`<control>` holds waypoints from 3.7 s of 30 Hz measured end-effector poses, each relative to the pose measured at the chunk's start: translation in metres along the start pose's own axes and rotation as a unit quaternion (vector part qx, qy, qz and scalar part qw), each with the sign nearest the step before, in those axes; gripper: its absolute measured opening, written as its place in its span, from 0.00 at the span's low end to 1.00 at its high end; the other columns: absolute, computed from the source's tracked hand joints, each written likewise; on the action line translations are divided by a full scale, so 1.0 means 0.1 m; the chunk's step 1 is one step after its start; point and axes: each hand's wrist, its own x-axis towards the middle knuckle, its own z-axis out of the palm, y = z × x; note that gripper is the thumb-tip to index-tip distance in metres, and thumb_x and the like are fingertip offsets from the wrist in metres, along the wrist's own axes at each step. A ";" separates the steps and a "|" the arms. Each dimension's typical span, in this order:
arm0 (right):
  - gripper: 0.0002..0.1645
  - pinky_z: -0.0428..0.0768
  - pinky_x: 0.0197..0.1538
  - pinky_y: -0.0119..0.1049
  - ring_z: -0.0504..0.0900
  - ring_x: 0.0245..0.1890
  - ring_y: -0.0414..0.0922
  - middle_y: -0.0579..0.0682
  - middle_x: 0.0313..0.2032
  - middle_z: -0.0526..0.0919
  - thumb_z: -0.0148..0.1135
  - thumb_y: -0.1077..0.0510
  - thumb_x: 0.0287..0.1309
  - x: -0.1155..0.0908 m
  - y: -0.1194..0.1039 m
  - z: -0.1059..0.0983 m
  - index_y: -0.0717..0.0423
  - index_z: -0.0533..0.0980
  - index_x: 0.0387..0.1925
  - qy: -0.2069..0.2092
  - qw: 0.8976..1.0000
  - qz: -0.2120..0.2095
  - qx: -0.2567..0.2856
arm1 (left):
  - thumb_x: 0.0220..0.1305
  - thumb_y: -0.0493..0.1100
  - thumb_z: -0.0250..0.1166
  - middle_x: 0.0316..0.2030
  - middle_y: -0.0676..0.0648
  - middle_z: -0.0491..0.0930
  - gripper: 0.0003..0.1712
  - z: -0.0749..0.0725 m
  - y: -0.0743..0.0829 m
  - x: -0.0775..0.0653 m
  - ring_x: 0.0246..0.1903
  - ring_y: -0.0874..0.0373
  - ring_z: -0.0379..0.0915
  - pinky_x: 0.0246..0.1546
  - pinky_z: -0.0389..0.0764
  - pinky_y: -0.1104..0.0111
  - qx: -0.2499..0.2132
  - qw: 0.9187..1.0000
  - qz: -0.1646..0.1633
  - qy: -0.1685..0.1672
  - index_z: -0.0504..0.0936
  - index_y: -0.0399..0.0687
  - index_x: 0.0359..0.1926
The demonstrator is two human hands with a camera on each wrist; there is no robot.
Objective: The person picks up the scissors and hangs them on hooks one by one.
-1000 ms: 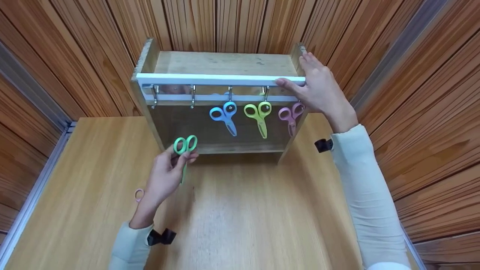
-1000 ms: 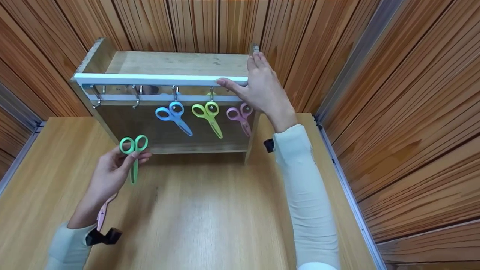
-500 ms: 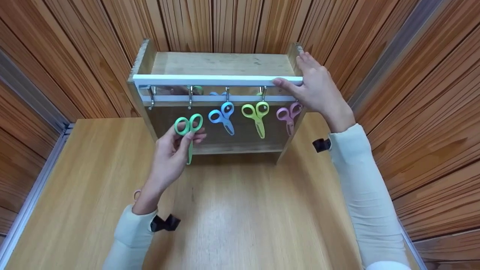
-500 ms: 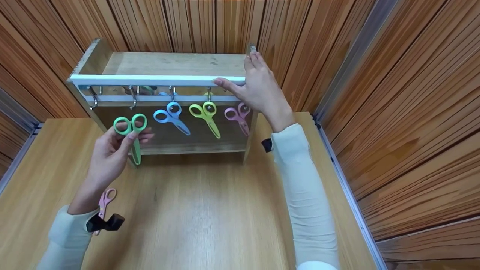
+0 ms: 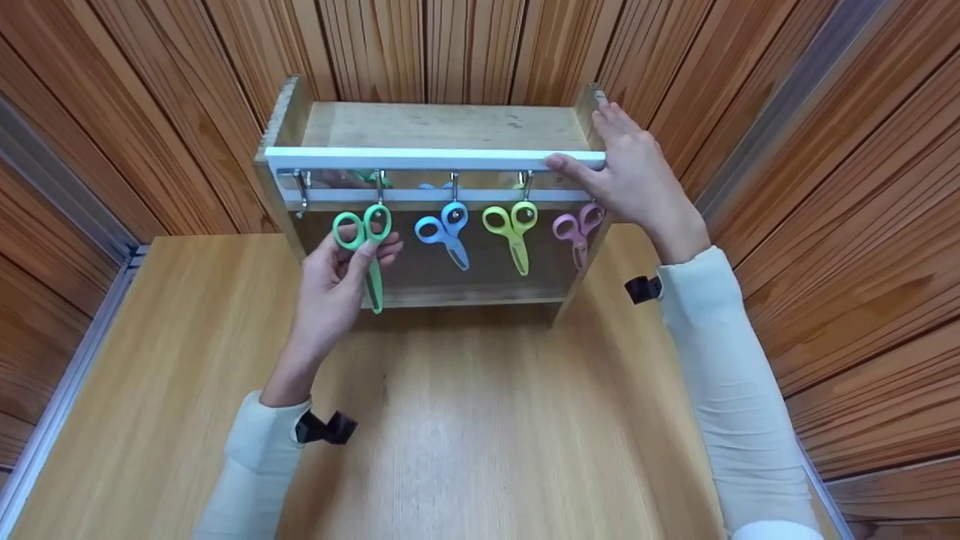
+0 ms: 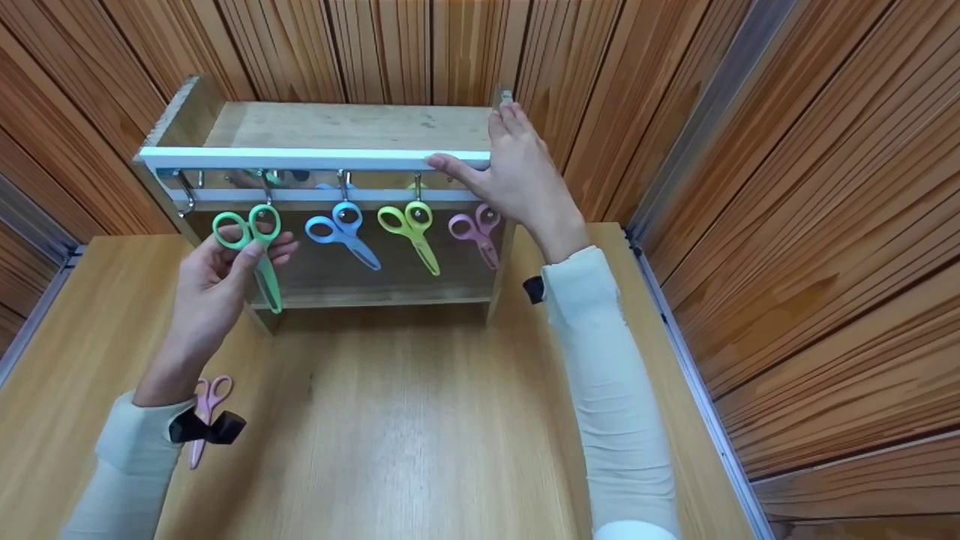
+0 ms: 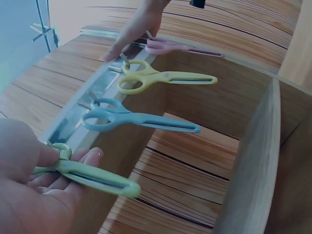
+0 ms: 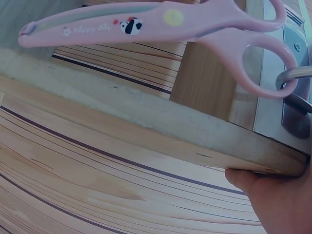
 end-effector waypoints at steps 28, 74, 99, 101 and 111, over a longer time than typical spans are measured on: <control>0.72 0.44 0.87 0.53 0.43 0.87 0.54 0.58 0.84 0.48 0.47 0.10 0.56 0.01 0.00 0.03 0.62 0.58 0.80 -0.001 1.000 -0.001 0.005 | 0.78 0.34 0.57 0.68 0.33 0.77 0.27 -0.08 -0.46 -0.15 0.70 0.42 0.75 0.61 0.79 0.80 0.080 0.994 -0.072 -0.031 0.69 0.35 0.74; 0.72 0.42 0.87 0.55 0.42 0.87 0.54 0.58 0.85 0.46 0.47 0.10 0.57 0.04 -0.01 0.02 0.60 0.55 0.82 0.000 1.000 0.001 0.014 | 0.77 0.57 0.61 0.67 0.21 0.71 0.40 -0.97 -1.25 -1.26 0.61 0.23 0.74 0.57 0.80 0.33 0.495 0.851 -0.168 0.046 0.69 0.26 0.72; 0.69 0.44 0.86 0.57 0.44 0.86 0.54 0.58 0.84 0.49 0.50 0.12 0.58 0.02 0.01 0.00 0.59 0.61 0.80 0.016 1.000 -0.005 0.020 | 0.69 0.37 0.60 0.55 0.26 0.73 0.31 -1.02 -1.58 -1.36 0.33 0.41 0.76 0.31 0.83 0.50 0.490 0.840 -0.232 -0.010 0.65 0.24 0.67; 0.68 0.44 0.86 0.58 0.45 0.86 0.55 0.59 0.84 0.50 0.49 0.12 0.58 0.02 0.01 0.01 0.60 0.62 0.79 0.019 1.000 -0.010 0.019 | 0.67 0.36 0.61 0.50 0.27 0.74 0.29 -1.00 -1.56 -1.35 0.29 0.45 0.72 0.27 0.80 0.52 0.499 0.836 -0.228 -0.009 0.67 0.23 0.65; 0.68 0.43 0.87 0.54 0.43 0.87 0.53 0.57 0.85 0.48 0.51 0.13 0.58 0.01 0.02 0.02 0.58 0.58 0.81 0.016 0.999 0.002 0.028 | 0.62 0.35 0.68 0.30 0.30 0.77 0.18 -0.91 -1.50 -1.28 0.22 0.47 0.70 0.18 0.79 0.54 0.617 0.775 -0.135 -0.016 0.77 0.18 0.42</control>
